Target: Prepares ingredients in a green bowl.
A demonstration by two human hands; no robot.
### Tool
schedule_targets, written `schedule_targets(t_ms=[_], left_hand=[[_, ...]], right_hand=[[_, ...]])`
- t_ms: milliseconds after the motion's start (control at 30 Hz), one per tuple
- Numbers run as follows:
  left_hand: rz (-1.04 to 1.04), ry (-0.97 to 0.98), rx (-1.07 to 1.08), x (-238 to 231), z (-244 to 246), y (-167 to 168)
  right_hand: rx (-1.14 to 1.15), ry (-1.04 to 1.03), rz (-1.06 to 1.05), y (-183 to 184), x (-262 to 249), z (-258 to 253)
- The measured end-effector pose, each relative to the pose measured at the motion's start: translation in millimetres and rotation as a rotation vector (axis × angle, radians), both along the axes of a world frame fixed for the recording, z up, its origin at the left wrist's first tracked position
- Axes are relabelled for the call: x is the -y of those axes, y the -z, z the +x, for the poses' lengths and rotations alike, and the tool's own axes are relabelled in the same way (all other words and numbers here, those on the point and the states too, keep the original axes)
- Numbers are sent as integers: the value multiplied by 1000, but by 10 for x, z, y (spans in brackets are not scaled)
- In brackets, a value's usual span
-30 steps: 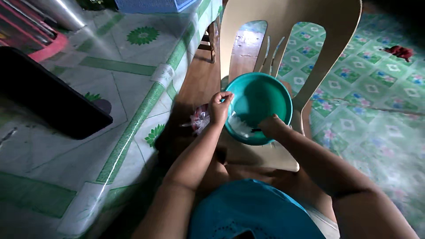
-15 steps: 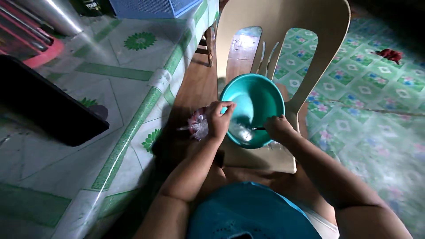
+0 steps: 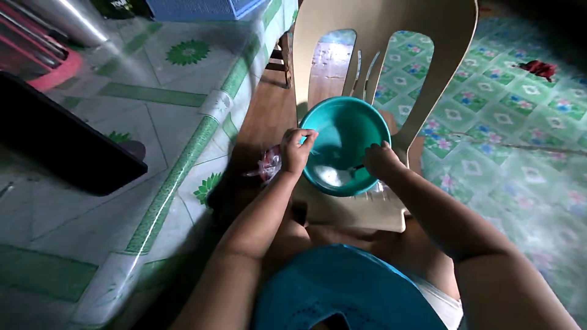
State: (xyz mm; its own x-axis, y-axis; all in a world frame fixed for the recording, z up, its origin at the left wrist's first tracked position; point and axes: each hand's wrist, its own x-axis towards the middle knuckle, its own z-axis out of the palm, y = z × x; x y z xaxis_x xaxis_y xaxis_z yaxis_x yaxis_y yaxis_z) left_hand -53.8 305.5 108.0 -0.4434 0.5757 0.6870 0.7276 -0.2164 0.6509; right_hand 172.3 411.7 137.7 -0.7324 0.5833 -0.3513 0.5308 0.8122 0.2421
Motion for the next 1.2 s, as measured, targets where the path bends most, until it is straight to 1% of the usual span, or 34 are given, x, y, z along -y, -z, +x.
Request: schedule_targets(t_ms=[67,167,267,367,500,600,667,733,833,900,1000,1100,1200], left_hand=[[6,-11,5,-35,-18,26],[40,-17,2,-76,-38,74],[21,-23,3,-76,-39,59],[-17,-6,19,-86,-76,59],[-106,-4,50,-97,-106,32],[-192,-12,115,-91,-109,-21],[-220,-8,132,-103,-127,-27],[-240,14,145,-121,-152,-16],[-233,17,193,-131,-161,-10],[-232,2,262,-142,-155,0],[-264,-8,381,-156,-126,-32],[-187,-22,410,-170,-37,-135],[-173,-10,311,-108,135,-344]], right_hand=[[31,11,-52,129,-12,-51],[6,29,-166,339,56,-152],[-132,40,-256,485,127,-256],[-178,92,-313,572,170,-419],[-359,133,-431,647,159,-525],[-475,123,-505,579,137,-519],[-506,105,-497,514,96,-473],[-482,84,-434,445,21,-387],[-246,78,-274,209,-48,-276],[-104,78,-144,67,-25,-238],[-83,24,-34,57,-1,-164],[-51,6,-60,119,52,-162],[-97,15,-170,318,98,-154]])
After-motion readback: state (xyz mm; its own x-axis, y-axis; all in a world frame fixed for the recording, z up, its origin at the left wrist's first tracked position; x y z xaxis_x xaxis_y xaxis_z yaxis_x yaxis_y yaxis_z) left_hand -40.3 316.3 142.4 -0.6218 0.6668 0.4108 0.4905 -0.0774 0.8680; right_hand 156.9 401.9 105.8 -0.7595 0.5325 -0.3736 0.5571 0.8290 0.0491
